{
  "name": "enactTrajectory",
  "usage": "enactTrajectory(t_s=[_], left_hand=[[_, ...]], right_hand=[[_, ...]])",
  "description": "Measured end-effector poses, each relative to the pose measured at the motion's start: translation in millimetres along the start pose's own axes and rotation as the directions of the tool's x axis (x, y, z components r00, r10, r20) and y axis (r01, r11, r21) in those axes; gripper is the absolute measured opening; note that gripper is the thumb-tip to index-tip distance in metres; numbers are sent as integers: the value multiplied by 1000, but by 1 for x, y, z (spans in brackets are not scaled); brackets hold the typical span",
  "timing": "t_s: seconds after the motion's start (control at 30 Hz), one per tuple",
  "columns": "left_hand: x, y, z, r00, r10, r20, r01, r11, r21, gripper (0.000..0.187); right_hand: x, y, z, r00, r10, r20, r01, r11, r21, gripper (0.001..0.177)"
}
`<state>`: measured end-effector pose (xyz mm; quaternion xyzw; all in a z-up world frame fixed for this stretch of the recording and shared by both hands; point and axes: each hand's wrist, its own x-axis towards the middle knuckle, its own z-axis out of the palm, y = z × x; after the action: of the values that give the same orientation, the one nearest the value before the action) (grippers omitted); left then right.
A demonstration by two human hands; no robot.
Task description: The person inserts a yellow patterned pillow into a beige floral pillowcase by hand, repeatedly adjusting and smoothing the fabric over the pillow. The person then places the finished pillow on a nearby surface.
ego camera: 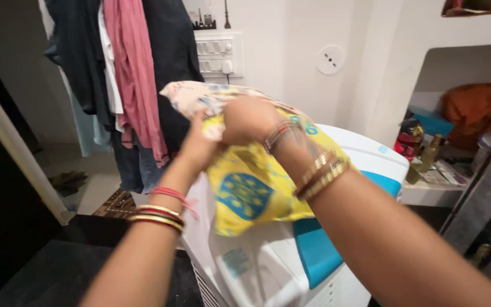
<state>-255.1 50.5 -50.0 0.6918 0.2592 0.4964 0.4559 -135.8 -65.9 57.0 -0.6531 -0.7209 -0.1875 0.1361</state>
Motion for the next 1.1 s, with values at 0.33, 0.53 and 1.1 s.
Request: enactTrajectory(t_s=[0.33,0.53,1.1], left_hand=[[1,-3,36,711,691,-127,-195,368,909,46],[8,8,51,810,586,28,-323,406,855,17],[-57,7,31,887,316,-336,94,590,802,33]], right_hand=[[-96,-5,38,992,109,-56,-111,994,-25,87],[-82,8,69,979,203,21,-203,979,7,80],[-97,38,43,1000,2,-4,-1,986,169,105]])
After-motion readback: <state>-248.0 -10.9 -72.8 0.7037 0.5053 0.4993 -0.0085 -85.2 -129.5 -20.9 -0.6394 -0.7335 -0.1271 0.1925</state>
